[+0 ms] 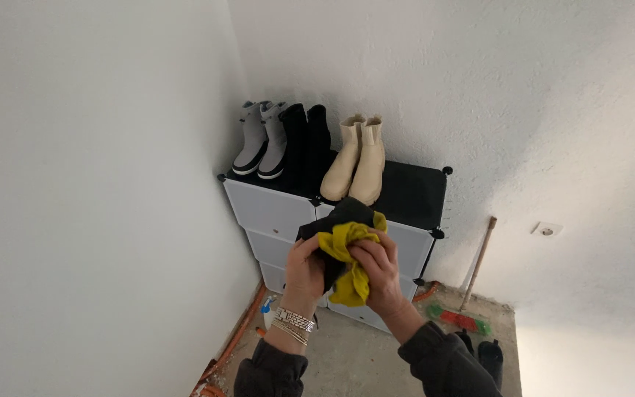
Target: Cleaning a black boot with a yellow cloth and organizing it in a modular shoe rack
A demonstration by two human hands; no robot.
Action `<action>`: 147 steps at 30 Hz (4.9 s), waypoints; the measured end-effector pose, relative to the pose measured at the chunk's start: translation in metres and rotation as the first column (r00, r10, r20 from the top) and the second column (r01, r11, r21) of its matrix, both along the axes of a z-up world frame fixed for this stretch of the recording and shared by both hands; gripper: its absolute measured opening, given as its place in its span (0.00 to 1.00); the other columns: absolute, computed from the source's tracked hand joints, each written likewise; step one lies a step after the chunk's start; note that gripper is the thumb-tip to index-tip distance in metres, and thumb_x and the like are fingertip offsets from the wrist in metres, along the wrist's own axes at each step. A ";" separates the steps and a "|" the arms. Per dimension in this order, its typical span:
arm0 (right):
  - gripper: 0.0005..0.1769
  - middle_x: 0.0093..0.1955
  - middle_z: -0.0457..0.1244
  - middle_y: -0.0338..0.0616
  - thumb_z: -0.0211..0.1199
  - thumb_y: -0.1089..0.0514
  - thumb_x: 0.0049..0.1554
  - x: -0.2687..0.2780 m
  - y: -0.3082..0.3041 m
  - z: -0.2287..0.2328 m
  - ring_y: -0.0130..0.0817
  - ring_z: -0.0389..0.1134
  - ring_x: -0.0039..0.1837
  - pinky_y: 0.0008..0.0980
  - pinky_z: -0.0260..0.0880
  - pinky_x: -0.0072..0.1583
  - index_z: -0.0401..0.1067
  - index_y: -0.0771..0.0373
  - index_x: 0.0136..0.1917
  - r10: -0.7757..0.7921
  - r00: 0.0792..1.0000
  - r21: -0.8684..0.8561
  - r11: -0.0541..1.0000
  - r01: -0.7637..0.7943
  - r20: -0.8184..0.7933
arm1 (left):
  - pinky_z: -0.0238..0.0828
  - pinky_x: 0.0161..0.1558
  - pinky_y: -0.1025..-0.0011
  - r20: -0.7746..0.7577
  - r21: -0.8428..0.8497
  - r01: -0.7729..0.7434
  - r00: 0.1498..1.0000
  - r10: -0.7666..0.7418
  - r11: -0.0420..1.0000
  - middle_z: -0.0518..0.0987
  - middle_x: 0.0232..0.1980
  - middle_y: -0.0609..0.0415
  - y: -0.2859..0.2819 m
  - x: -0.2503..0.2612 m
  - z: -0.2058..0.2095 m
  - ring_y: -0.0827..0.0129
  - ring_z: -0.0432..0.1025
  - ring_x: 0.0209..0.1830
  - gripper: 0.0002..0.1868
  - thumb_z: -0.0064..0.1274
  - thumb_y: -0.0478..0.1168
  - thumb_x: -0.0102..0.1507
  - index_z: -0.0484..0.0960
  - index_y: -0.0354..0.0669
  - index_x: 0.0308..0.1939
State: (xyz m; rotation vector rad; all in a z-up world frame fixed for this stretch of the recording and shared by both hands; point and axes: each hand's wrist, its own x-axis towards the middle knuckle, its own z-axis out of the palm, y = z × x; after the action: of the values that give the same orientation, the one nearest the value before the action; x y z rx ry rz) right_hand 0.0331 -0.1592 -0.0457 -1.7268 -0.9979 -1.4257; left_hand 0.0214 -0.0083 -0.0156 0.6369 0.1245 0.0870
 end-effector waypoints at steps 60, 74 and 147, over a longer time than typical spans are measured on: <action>0.04 0.57 0.65 0.51 0.64 0.64 0.59 0.001 0.050 -0.019 0.47 0.66 0.62 0.40 0.66 0.62 0.76 0.67 0.47 0.232 0.860 0.464 0.886 0.005 -0.454 | 0.76 0.34 0.70 0.599 0.686 -0.427 0.791 -0.123 0.589 0.79 0.24 0.48 0.091 -0.037 0.049 0.71 0.72 0.22 0.08 0.56 0.34 0.66 0.85 0.31 0.34; 0.17 0.44 0.65 0.33 0.72 0.40 0.54 0.031 0.106 -0.071 0.35 0.64 0.50 0.33 0.66 0.55 0.77 0.55 0.43 -0.055 0.789 0.243 0.936 0.254 -0.612 | 0.51 0.16 0.78 0.330 0.889 -0.192 0.898 -0.292 0.416 0.61 0.13 0.61 0.142 0.035 -0.129 0.79 0.49 0.10 0.20 0.58 0.32 0.60 0.66 0.46 0.17; 0.37 0.44 0.67 0.41 0.56 0.43 0.59 0.284 -0.028 -0.755 0.40 0.68 0.42 0.46 0.61 0.47 0.52 0.48 0.79 -0.911 0.349 -0.950 -0.117 0.288 0.218 | 0.64 0.74 0.40 -0.868 -0.035 0.024 0.495 -0.043 0.999 0.63 0.77 0.46 0.107 0.078 -0.769 0.42 0.61 0.73 0.34 0.51 0.42 0.67 0.61 0.44 0.76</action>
State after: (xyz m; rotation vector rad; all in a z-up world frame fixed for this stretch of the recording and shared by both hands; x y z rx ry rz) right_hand 0.3173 -0.1872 -0.8010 -3.7682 -0.4527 -0.4016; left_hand 0.0995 0.0990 -0.7847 0.6122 1.1248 -0.2992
